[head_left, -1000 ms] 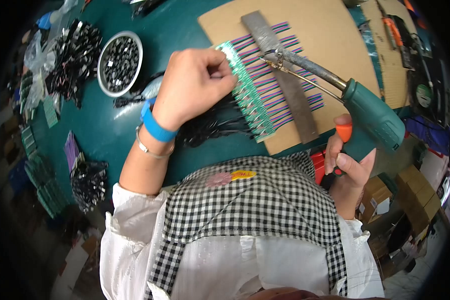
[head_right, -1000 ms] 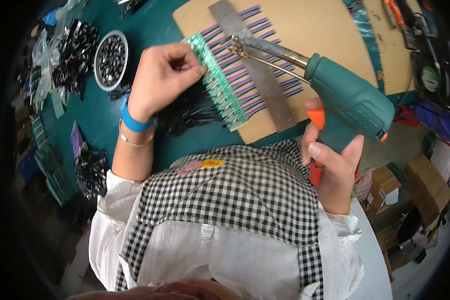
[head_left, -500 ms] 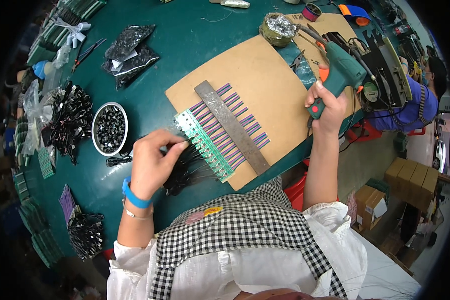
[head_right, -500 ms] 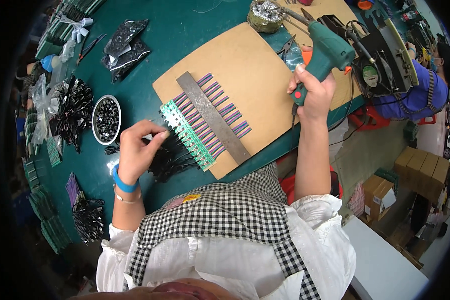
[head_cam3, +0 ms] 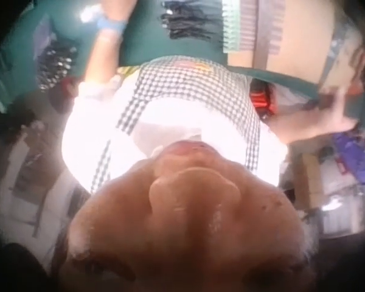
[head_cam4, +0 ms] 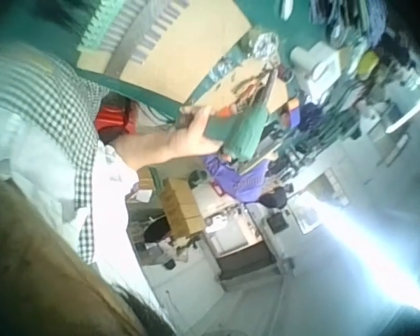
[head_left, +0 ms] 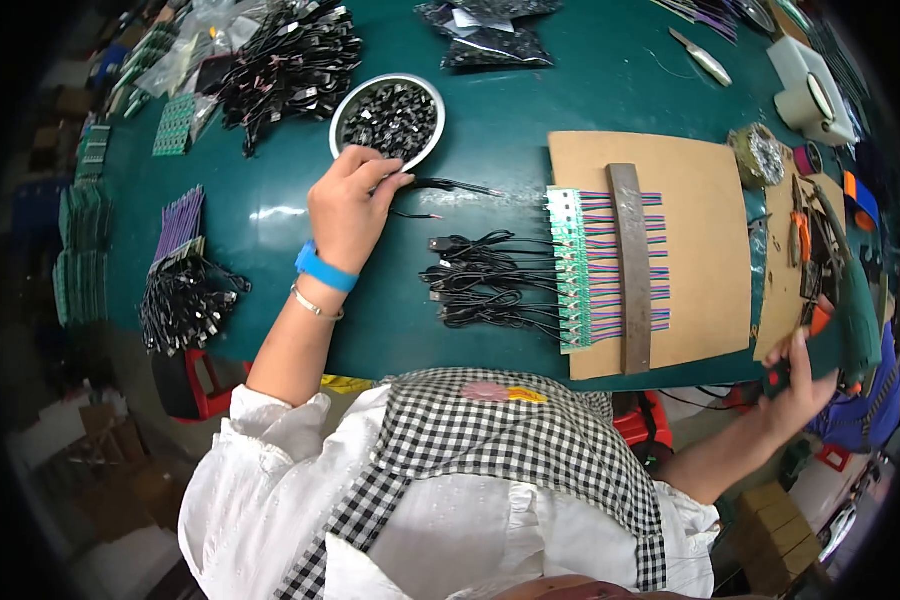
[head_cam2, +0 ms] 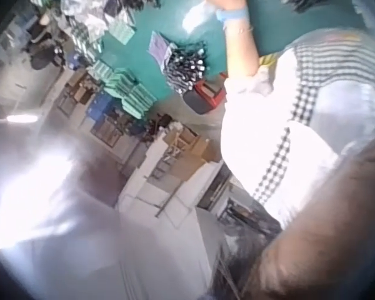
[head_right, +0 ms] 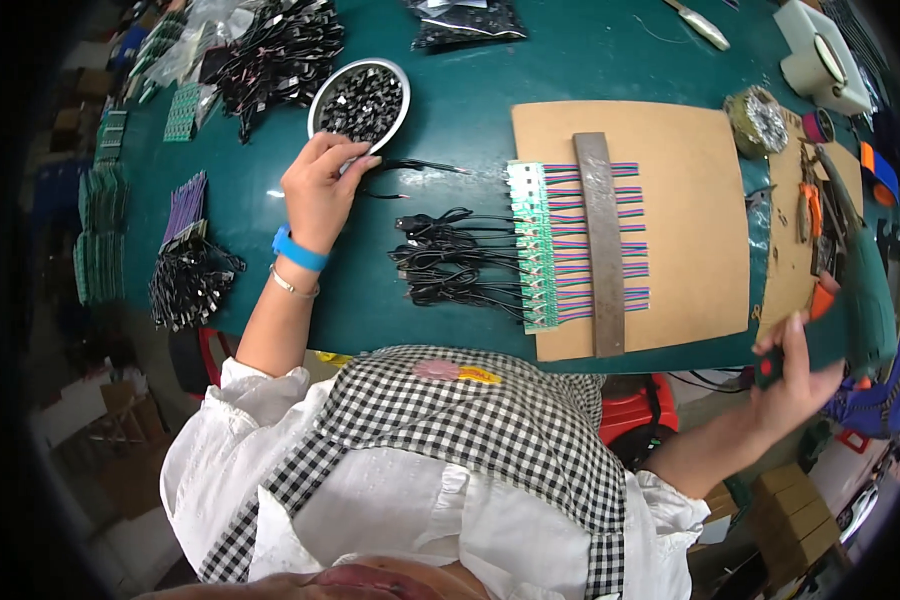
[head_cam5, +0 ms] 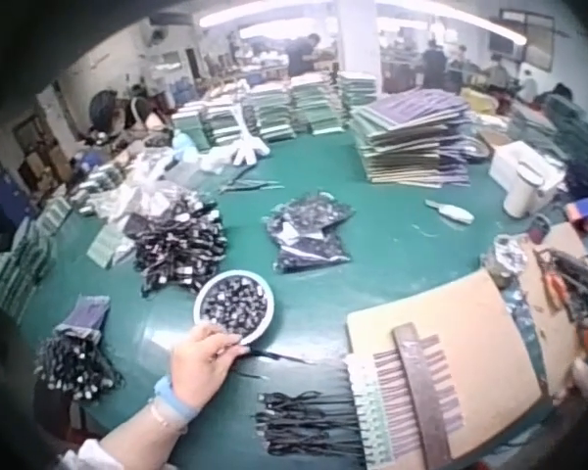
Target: The person solders ribbon cables to LED circuit board strips with a soldering iron and solder wire.
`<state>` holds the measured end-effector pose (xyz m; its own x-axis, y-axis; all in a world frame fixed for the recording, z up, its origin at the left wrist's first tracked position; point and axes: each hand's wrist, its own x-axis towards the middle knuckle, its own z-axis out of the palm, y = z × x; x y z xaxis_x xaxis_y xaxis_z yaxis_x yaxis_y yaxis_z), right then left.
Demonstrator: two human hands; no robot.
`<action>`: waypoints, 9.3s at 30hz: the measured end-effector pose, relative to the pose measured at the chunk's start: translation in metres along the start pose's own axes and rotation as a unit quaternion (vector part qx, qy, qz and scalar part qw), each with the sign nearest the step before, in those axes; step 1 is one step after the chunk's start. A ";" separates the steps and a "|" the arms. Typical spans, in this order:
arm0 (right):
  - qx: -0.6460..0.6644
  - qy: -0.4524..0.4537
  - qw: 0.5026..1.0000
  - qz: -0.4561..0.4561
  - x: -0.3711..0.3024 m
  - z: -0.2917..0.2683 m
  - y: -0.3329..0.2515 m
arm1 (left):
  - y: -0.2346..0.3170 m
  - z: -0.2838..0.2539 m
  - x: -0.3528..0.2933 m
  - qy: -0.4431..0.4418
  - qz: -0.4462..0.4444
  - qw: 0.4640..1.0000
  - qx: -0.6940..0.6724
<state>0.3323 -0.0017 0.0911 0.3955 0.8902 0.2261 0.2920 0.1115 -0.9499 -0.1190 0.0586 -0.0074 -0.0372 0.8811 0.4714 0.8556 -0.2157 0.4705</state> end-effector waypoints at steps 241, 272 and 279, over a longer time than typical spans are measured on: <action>0.213 -0.133 0.947 0.200 -0.092 0.053 0.009 | 0.102 0.030 0.028 -0.180 0.119 0.959 -0.184; 0.202 -0.238 0.923 0.224 -0.092 0.052 0.018 | 0.111 0.055 0.022 -0.169 0.189 0.959 -0.124; 0.217 -0.209 0.928 0.220 -0.094 0.053 0.018 | 0.111 0.056 0.030 -0.225 0.094 0.954 -0.173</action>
<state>0.2543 -0.0603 0.0418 -0.0062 0.9751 -0.2218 -0.2309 -0.2172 -0.9484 0.0033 0.0847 0.0171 0.3931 0.8876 0.2402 0.6007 -0.4457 0.6637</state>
